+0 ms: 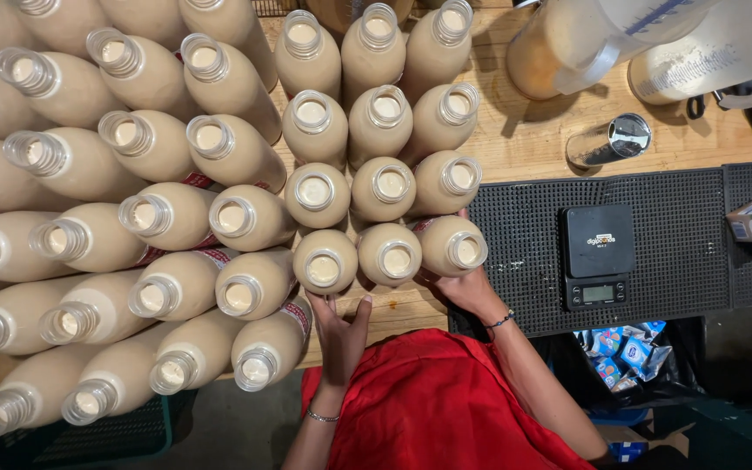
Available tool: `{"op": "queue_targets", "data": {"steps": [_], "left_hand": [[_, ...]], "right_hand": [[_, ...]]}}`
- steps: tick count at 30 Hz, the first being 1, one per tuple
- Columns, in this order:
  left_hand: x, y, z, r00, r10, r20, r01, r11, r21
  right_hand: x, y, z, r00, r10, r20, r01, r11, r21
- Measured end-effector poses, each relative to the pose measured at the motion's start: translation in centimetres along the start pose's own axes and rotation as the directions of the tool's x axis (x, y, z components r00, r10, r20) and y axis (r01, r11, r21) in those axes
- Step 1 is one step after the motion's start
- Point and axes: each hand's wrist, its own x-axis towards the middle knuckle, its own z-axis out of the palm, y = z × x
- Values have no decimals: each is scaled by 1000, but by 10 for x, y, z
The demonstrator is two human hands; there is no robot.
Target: The person pours a beige liquid from a plastic measuring jug into several plastic bottles arranged on a wooden table. After filling, the person places the filled bottles among others and then screws black caps onto them from a pink basket.
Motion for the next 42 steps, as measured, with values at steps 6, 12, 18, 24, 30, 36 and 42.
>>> {"op": "queue_targets", "data": {"steps": [6,12,18,24,30,36,42], "left_hand": [[2,-8,2,997,68,-21,-69,996,-53],[4,-21,2,995,95,-32,-96,995,-35],[12,-51,1,1000,28,-10,-28,1000,11],[22,-104,2,994,104,-47,-101,994,49],[25,-117,3,975,213,-61,-208,975,74],[19,-99,4,981,193,-8,-193,980,45],[8,-91,2,980,189,68,-188,982,-19]], "right_hand": [[3,-8,-2,1000,3,17,-3,1000,5],[0,3,2,1000,-16,26,15,999,39],[-3,14,6,1000,-21,23,19,996,85],[1,2,7,996,-93,15,91,993,71],[-3,7,8,995,-104,5,104,993,63],[-15,25,12,995,-98,-26,98,995,10],[-50,70,8,995,-102,1,102,994,-37]]}}
